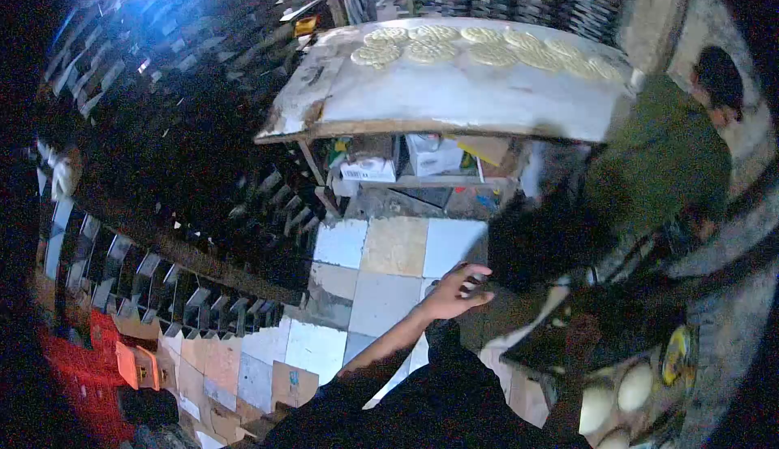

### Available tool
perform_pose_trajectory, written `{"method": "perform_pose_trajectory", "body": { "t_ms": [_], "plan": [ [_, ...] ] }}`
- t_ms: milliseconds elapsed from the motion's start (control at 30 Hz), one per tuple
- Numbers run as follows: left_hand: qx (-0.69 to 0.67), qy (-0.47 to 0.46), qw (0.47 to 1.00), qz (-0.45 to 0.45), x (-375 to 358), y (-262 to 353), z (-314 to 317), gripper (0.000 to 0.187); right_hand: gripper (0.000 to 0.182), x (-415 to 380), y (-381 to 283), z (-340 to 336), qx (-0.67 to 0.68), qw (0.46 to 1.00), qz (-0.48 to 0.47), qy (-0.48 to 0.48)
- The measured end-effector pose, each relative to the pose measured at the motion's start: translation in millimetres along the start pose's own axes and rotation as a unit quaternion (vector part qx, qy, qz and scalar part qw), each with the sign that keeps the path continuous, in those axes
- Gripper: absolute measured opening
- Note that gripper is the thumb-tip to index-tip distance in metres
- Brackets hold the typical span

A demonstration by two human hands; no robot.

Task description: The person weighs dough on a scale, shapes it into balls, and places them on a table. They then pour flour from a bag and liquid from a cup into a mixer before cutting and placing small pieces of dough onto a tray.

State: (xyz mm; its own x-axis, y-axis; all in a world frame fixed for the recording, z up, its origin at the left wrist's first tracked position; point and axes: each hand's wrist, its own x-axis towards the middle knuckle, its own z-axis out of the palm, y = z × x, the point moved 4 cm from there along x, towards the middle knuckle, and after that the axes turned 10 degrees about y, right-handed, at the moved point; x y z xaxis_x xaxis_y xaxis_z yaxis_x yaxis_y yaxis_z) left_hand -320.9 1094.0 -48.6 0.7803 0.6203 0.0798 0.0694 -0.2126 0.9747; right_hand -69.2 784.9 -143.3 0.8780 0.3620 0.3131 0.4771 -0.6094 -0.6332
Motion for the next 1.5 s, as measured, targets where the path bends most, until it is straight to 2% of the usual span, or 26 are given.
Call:
{"method": "perform_pose_trajectory", "body": {
  "t_ms": [100, 133, 167, 200, 233, 300, 333, 367, 400, 433, 500, 600, 633, 700, 767, 800, 900, 933, 1033, 1067, 1133, 1167, 1267, 1333, 1467, 1500],
  "plan": [
    [-0.010, 0.066, 0.997, -0.037, 54, -61, -83, 0.055, 0.023, 91, 23, 115, 0.184, 0.980, 0.065, -0.046],
    [-0.022, 0.099, 0.990, -0.094, 71, -97, -113, 0.055, 0.024, 122, 18, 159, 0.288, 0.954, 0.052, -0.066],
    [-0.035, 0.127, 0.979, -0.157, 77, -132, -141, 0.055, 0.024, 150, 9, 203, 0.422, 0.898, 0.035, -0.120],
    [0.011, 0.152, 0.977, -0.150, 86, -143, -170, 0.053, 0.024, 174, -54, 230, 0.259, 0.960, -0.070, -0.075],
    [0.058, 0.174, 0.973, -0.141, 96, -147, -205, 0.052, 0.023, 196, -136, 250, 0.082, 0.984, -0.157, -0.006],
    [0.009, 0.214, 0.958, -0.192, 139, -138, -292, 0.047, 0.013, 247, -326, 321, 0.226, 0.942, -0.249, -0.003],
    [-0.036, 0.248, 0.954, -0.166, 153, -137, -318, 0.044, 0.012, 256, -393, 335, 0.335, 0.917, -0.206, -0.067],
    [-0.042, 0.279, 0.947, -0.154, 172, -150, -345, 0.043, 0.011, 265, -432, 374, 0.382, 0.892, -0.230, -0.073],
    [-0.039, 0.316, 0.941, -0.111, 192, -152, -369, 0.041, 0.011, 268, -470, 403, 0.345, 0.910, -0.203, -0.113],
    [-0.036, 0.351, 0.933, -0.067, 216, -154, -391, 0.040, 0.010, 267, -506, 437, 0.356, 0.899, -0.198, -0.158],
    [-0.005, 0.361, 0.931, -0.058, 263, -140, -423, 0.038, 0.020, 257, -556, 508, 0.372, 0.855, -0.235, -0.274],
    [0.012, 0.337, 0.940, -0.052, 341, -141, -470, 0.038, 0.023, 270, -613, 572, 0.349, 0.826, -0.313, -0.312],
    [0.013, 0.318, 0.946, -0.051, 364, -146, -485, 0.038, 0.020, 285, -624, 590, 0.348, 0.851, -0.268, -0.288],
    [0.019, 0.300, 0.952, -0.052, 410, -166, -515, 0.039, 0.022, 311, -598, 657, 0.268, 0.912, -0.169, -0.258],
    [0.050, 0.279, 0.955, -0.089, 452, -180, -538, 0.039, 0.022, 336, -599, 657, 0.257, 0.934, -0.117, -0.219],
    [0.041, 0.290, 0.944, -0.154, 473, -181, -540, 0.039, 0.023, 348, -599, 658, 0.252, 0.943, -0.091, -0.199],
    [0.242, 0.245, 0.932, -0.113, 517, -162, -551, 0.055, 0.021, 381, -605, 662, 0.211, 0.960, -0.177, -0.058],
    [0.295, 0.245, 0.919, -0.087, 535, -169, -553, 0.059, 0.020, 386, -604, 667, 0.184, 0.973, -0.113, -0.084],
    [0.431, 0.279, 0.858, 0.004, 583, -213, -553, 0.067, 0.022, 405, -625, 683, 0.104, 0.979, -0.176, -0.005],
    [0.452, 0.283, 0.846, 0.019, 591, -221, -551, 0.067, 0.033, 409, -628, 689, 0.055, 0.984, -0.146, -0.086],
    [0.494, 0.299, 0.815, 0.053, 613, -206, -552, 0.067, 0.041, 428, -641, 700, -0.017, 0.972, -0.232, -0.033],
    [0.497, 0.285, 0.818, 0.046, 620, -212, -552, 0.067, 0.045, 436, -646, 706, -0.052, 0.960, -0.276, -0.010],
    [0.495, 0.265, 0.827, 0.031, 627, -222, -552, 0.067, 0.057, 457, -653, 724, -0.111, 0.957, -0.263, -0.043],
    [0.477, 0.277, 0.834, 0.039, 633, -215, -555, 0.066, 0.060, 466, -652, 735, -0.101, 0.957, -0.267, -0.056],
    [0.506, 0.198, 0.839, -0.024, 639, -223, -551, 0.063, 0.063, 473, -651, 742, -0.038, 0.971, -0.209, -0.110],
    [0.503, 0.189, 0.843, -0.036, 643, -215, -553, 0.062, 0.063, 476, -651, 742, -0.043, 0.972, -0.212, -0.092]
  ]
}}
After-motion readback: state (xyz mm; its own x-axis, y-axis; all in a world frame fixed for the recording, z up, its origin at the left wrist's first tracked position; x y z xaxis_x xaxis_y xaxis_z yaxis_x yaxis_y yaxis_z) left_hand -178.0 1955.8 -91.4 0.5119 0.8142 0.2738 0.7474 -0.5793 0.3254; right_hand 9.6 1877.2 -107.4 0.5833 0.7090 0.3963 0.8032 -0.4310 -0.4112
